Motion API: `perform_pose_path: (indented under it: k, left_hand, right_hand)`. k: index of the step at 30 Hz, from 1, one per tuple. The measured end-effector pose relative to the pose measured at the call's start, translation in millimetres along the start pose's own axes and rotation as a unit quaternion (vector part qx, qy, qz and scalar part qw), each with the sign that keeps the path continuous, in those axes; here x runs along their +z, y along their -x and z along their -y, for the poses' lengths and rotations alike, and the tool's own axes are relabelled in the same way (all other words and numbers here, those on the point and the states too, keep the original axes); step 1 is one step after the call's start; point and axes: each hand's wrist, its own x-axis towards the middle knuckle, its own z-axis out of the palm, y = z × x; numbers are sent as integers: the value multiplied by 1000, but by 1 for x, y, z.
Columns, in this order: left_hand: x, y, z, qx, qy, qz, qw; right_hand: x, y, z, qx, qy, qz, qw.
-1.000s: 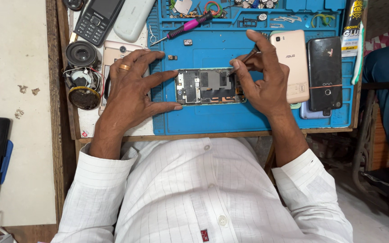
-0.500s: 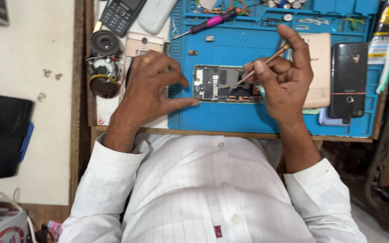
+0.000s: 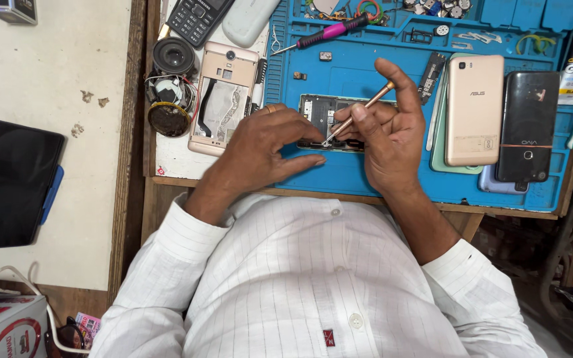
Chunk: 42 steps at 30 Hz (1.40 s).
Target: The person works on a disassembled smartphone motherboard on a blue mat, using a small screwdriver to remove and reposition tiny components. They handle a separate small circuit board, then continue adjusting parts on the main board with the screwdriver and their fingers.
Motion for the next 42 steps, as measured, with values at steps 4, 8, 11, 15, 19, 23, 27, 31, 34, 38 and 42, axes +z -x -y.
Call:
perform_pose_path:
  k: [4,8,11,15,19,23,27,31,34,38,42]
  left_hand:
    - [14,1,-2,-18,6,-48,999]
    - [18,2,0,-14,-1,-79,997]
    - [19,2,1,-12,10,-75,997]
    - [20,1,0,-13,12,-83,996]
    - [19,1,-1,-10,5,-90,996]
    - [19,1,-1,-7,2,-94,996]
    - [19,1,0,-4,0,-91,996]
    - [20,2,1,-6,8,-96,995]
    - [20,3,2,-12,13,-99,995]
    - [22,3,4,-12,9,-100,995]
    - [23,3,5,-14,24,-101,995]
  right_hand:
    - [-1,0,-2,5,-1,3,1000]
    - [-1,-1,-3,5,0,-2,1000]
    - [0,-1,-3,4,-2,-10,1000]
    - [0,-2,-2,4,6,-11,1000]
    - [0,-2,-3,-1,21,-13,1000]
    - [-3,1,-4,-40,55,-7,998]
    - [-7,7,-3,-105,90,6,990]
    - [-8,12,-4,-146,142,6,979]
    - [-8,15,-4,-162,157,25,974]
    - [-6,17,-3,-187,189,31,963]
    - [-6,17,-2,-198,194,36,960]
